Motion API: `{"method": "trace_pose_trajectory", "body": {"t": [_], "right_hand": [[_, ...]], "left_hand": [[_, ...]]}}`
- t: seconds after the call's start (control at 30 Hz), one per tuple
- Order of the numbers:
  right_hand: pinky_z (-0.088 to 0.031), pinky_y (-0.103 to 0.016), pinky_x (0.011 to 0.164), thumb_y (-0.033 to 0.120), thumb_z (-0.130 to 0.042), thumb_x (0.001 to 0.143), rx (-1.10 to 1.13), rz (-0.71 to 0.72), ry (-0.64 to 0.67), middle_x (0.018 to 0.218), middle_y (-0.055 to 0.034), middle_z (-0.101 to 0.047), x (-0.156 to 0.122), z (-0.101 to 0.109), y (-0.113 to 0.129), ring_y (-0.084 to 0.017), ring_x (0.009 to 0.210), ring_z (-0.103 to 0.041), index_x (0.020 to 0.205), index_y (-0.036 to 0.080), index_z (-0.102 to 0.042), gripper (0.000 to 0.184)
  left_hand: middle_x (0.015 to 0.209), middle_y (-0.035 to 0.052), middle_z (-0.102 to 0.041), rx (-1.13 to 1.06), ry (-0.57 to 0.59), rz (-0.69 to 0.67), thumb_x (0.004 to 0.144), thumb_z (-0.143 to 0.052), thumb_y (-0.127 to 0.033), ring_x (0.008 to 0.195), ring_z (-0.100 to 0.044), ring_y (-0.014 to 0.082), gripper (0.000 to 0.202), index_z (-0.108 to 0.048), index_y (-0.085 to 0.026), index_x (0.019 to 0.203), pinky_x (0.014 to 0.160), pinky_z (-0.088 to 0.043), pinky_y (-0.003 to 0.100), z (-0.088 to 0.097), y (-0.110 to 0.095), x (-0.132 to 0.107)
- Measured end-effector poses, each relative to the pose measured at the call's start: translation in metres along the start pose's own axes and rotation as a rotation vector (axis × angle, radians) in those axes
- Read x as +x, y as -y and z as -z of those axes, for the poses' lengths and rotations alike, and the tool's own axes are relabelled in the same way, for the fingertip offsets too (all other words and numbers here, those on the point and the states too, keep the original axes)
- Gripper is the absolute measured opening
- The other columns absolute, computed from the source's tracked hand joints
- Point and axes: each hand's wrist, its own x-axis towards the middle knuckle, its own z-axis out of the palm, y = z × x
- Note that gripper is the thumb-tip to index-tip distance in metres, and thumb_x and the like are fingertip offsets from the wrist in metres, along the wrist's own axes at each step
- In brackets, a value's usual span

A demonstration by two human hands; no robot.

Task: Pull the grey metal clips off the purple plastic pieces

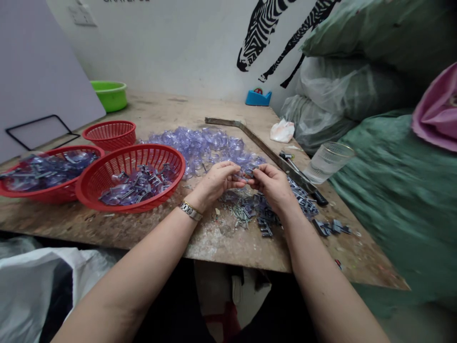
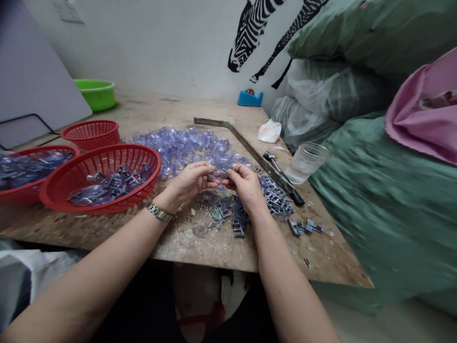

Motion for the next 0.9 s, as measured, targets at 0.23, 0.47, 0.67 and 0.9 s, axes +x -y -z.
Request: {"method": "trace_pose_trajectory", "body": {"t": [0.23, 0.47, 0.67, 0.9], "right_hand": [[-0.053, -0.027, 0.062, 0.048, -0.077, 0.061, -0.103, 0.127, 0.029, 0.069, 0.0033, -0.062, 0.004, 0.001, -0.007, -0.012, 0.061, -0.063, 0.077, 0.020, -0.056, 0.039], [-0.051, -0.027, 0.062, 0.041, -0.069, 0.069, -0.219, 0.282, -0.013, 0.065, 0.0040, -0.056, 0.002, -0.004, -0.010, -0.012, 0.060, -0.057, 0.071, 0.020, -0.055, 0.025], [-0.048, -0.027, 0.061, 0.035, -0.066, 0.072, -0.281, 0.326, -0.033, 0.064, 0.0041, -0.055, 0.001, -0.004, -0.012, -0.012, 0.060, -0.057, 0.071, 0.020, -0.055, 0.019], [-0.048, -0.027, 0.062, 0.035, -0.064, 0.074, -0.337, 0.346, -0.045, 0.063, 0.0044, -0.054, 0.001, -0.004, -0.010, -0.013, 0.060, -0.057, 0.069, 0.021, -0.053, 0.018]], "left_hand": [[0.065, -0.0020, -0.058, 0.016, -0.053, -0.027, 0.085, -0.058, -0.011, 0.057, -0.066, 0.0089, 0.016, -0.049, -0.013, 0.072, 0.059, -0.052, 0.019, -0.001, -0.001, 0.000], [0.061, -0.0030, -0.056, 0.091, -0.081, -0.061, 0.085, -0.061, -0.015, 0.056, -0.063, 0.0082, 0.017, -0.050, -0.013, 0.072, 0.056, -0.051, 0.018, -0.001, 0.003, 0.002], [0.061, -0.0027, -0.056, 0.126, -0.080, -0.086, 0.086, -0.060, -0.015, 0.057, -0.063, 0.0081, 0.017, -0.050, -0.013, 0.072, 0.055, -0.051, 0.018, -0.003, 0.001, -0.001], [0.062, -0.0032, -0.055, 0.144, -0.087, -0.113, 0.088, -0.058, -0.013, 0.055, -0.062, 0.0071, 0.019, -0.049, -0.013, 0.071, 0.058, -0.052, 0.018, -0.006, -0.001, -0.004]]}}
